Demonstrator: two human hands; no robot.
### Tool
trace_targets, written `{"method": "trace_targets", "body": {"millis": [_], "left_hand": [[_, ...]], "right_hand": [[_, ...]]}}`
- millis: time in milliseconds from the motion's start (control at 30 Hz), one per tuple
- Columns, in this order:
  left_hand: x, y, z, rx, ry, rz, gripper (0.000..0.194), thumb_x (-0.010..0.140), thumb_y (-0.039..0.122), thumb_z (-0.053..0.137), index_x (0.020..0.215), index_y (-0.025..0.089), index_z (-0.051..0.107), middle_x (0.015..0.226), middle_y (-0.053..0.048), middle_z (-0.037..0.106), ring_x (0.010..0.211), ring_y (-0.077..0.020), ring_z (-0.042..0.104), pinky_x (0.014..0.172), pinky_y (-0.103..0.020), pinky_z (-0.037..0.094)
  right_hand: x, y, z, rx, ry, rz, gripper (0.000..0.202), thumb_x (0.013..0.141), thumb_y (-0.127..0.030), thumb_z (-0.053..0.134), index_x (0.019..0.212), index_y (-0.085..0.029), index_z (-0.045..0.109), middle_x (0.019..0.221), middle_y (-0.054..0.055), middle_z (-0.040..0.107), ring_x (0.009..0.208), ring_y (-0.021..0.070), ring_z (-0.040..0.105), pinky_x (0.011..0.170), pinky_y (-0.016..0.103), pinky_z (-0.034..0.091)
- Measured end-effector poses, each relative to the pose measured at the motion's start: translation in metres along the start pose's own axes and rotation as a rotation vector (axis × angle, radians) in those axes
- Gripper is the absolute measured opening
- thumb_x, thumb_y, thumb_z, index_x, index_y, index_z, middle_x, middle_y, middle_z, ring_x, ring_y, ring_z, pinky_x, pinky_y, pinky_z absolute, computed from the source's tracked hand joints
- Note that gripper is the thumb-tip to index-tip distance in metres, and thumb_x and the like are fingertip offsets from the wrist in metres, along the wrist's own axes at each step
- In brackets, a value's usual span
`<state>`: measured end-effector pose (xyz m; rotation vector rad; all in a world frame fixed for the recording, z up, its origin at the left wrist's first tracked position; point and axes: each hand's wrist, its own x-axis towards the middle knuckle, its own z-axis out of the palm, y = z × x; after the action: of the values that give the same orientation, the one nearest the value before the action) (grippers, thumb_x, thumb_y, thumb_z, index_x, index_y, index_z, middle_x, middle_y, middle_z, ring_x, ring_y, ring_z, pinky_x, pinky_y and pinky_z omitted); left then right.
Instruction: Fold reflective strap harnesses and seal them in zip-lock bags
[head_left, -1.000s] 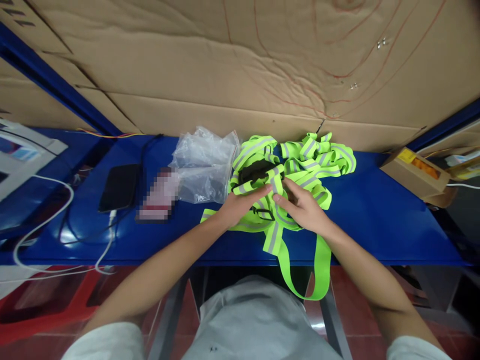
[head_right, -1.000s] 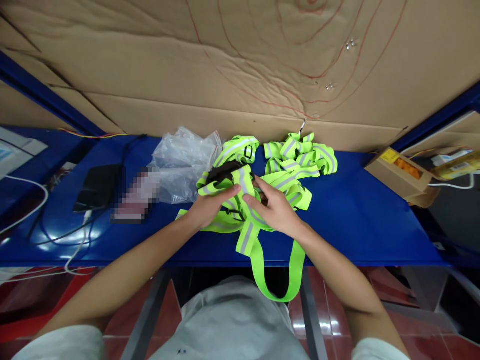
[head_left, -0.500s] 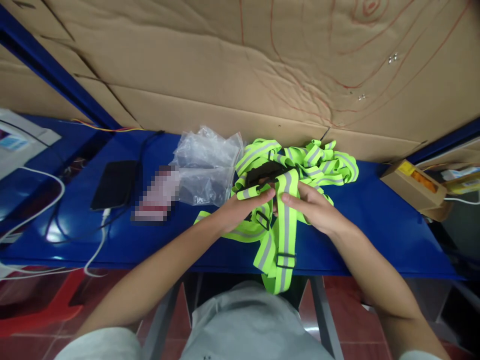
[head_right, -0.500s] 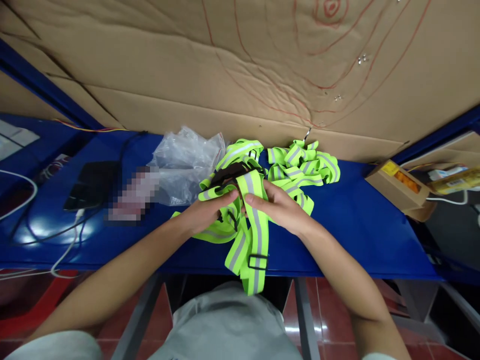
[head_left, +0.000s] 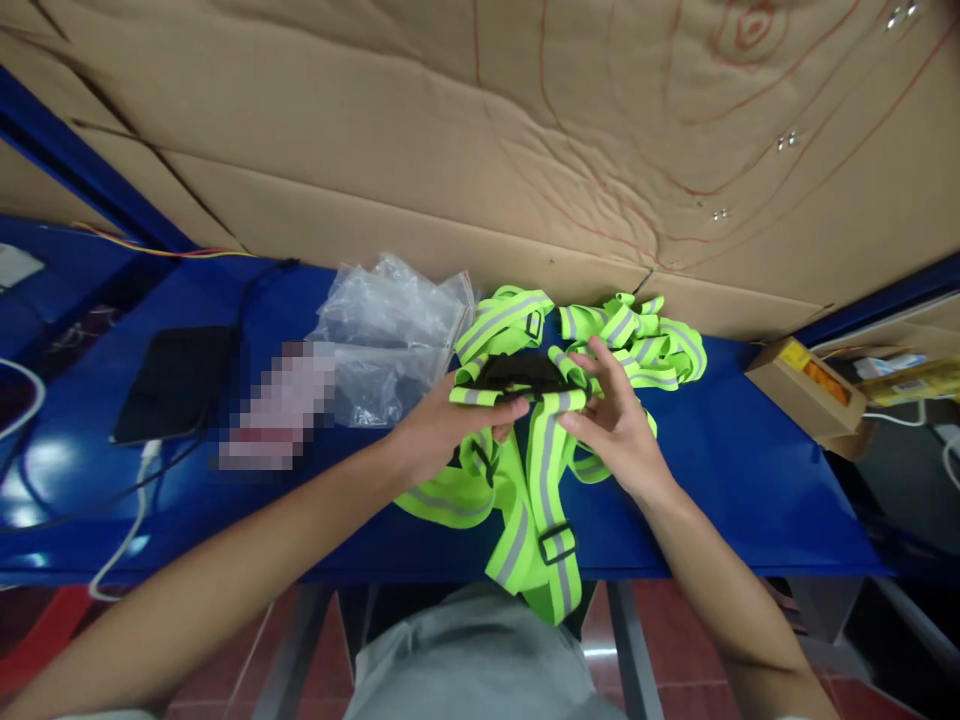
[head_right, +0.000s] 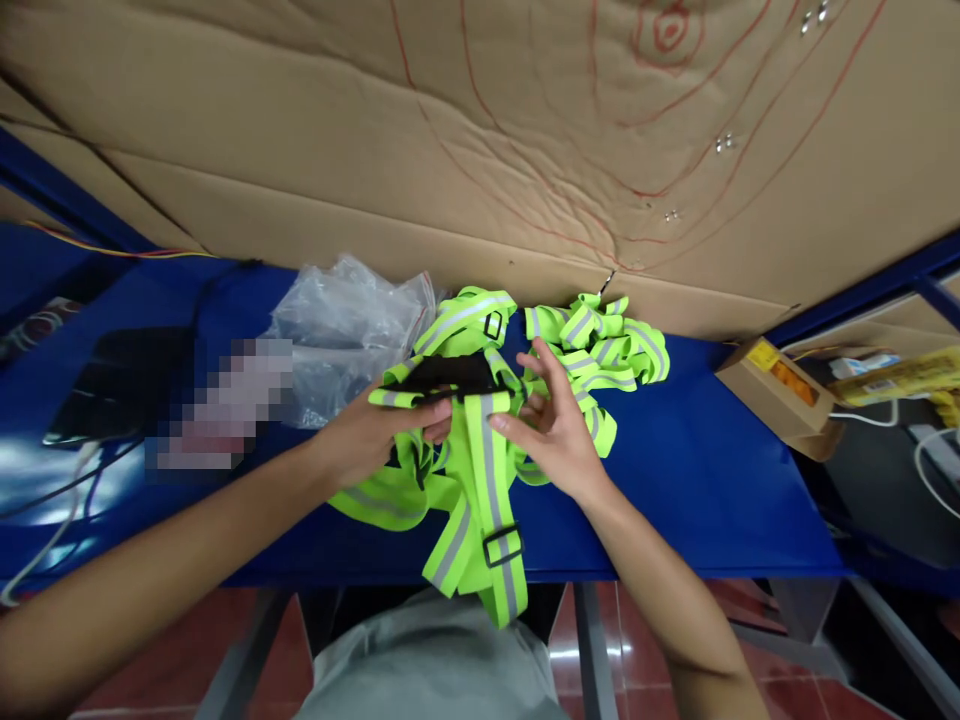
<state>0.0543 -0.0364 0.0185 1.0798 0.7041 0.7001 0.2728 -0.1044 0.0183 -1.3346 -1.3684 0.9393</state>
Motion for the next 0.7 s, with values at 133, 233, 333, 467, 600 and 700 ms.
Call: {"method": "trace_targets", "body": {"millis": [133, 233, 333, 467, 600, 700], "left_hand": [[-0.004, -0.006, 0.000, -0.031, 0.038, -0.026, 0.044, 0.065, 0.041, 0.098, 0.095, 0.019, 0.073, 0.077, 0.004, 0.066, 0.067, -0.0112, 0.056, 0.066, -0.025, 0.046], [-0.006, -0.010, -0.001, 0.065, -0.100, -0.031, 0.049, 0.068, 0.036, 0.096, 0.108, 0.020, 0.073, 0.098, -0.001, 0.074, 0.091, -0.0176, 0.066, 0.084, -0.028, 0.051], [-0.006, -0.013, -0.003, 0.131, -0.157, -0.025, 0.065, 0.069, 0.034, 0.094, 0.127, 0.021, 0.067, 0.122, -0.005, 0.073, 0.117, -0.0250, 0.067, 0.101, -0.033, 0.050], [-0.009, -0.022, 0.002, 0.166, -0.032, 0.063, 0.075, 0.077, 0.034, 0.088, 0.143, 0.023, 0.054, 0.146, -0.009, 0.064, 0.135, -0.0282, 0.060, 0.113, -0.037, 0.047], [-0.020, -0.027, 0.014, 0.354, -0.004, 0.251, 0.054, 0.092, 0.039, 0.075, 0.140, 0.020, 0.060, 0.144, -0.010, 0.066, 0.135, -0.0286, 0.060, 0.120, -0.040, 0.042], [-0.025, -0.026, 0.020, 0.434, -0.017, 0.309, 0.052, 0.092, 0.045, 0.075, 0.140, 0.026, 0.065, 0.144, -0.007, 0.068, 0.143, -0.0308, 0.056, 0.126, -0.042, 0.037]], "right_hand": [[-0.009, 0.002, 0.010, 0.040, -0.067, 0.004, 0.051, 0.094, -0.045, 0.077, 0.141, -0.029, 0.064, 0.137, 0.007, 0.071, 0.123, 0.0232, 0.070, 0.104, 0.037, 0.060], [-0.010, 0.005, 0.013, 0.063, 0.042, 0.076, 0.040, 0.097, -0.048, 0.072, 0.132, -0.028, 0.071, 0.124, 0.006, 0.077, 0.116, 0.0247, 0.073, 0.099, 0.039, 0.061], [-0.009, 0.008, 0.014, 0.155, 0.106, 0.161, 0.037, 0.098, -0.051, 0.068, 0.127, -0.029, 0.073, 0.111, 0.006, 0.080, 0.104, 0.0258, 0.076, 0.087, 0.040, 0.064], [-0.009, 0.008, 0.018, 0.197, 0.188, 0.186, 0.033, 0.095, -0.048, 0.069, 0.122, -0.030, 0.074, 0.102, 0.006, 0.079, 0.095, 0.0253, 0.077, 0.076, 0.036, 0.063], [-0.014, 0.009, 0.027, 0.140, 0.294, 0.069, 0.039, 0.096, -0.045, 0.067, 0.133, -0.031, 0.069, 0.098, 0.005, 0.075, 0.096, 0.0242, 0.073, 0.079, 0.036, 0.061], [-0.022, 0.009, 0.034, -0.034, 0.263, 0.020, 0.049, 0.101, -0.045, 0.062, 0.148, -0.032, 0.058, 0.070, -0.001, 0.060, 0.066, 0.0200, 0.062, 0.060, 0.032, 0.052]]}}
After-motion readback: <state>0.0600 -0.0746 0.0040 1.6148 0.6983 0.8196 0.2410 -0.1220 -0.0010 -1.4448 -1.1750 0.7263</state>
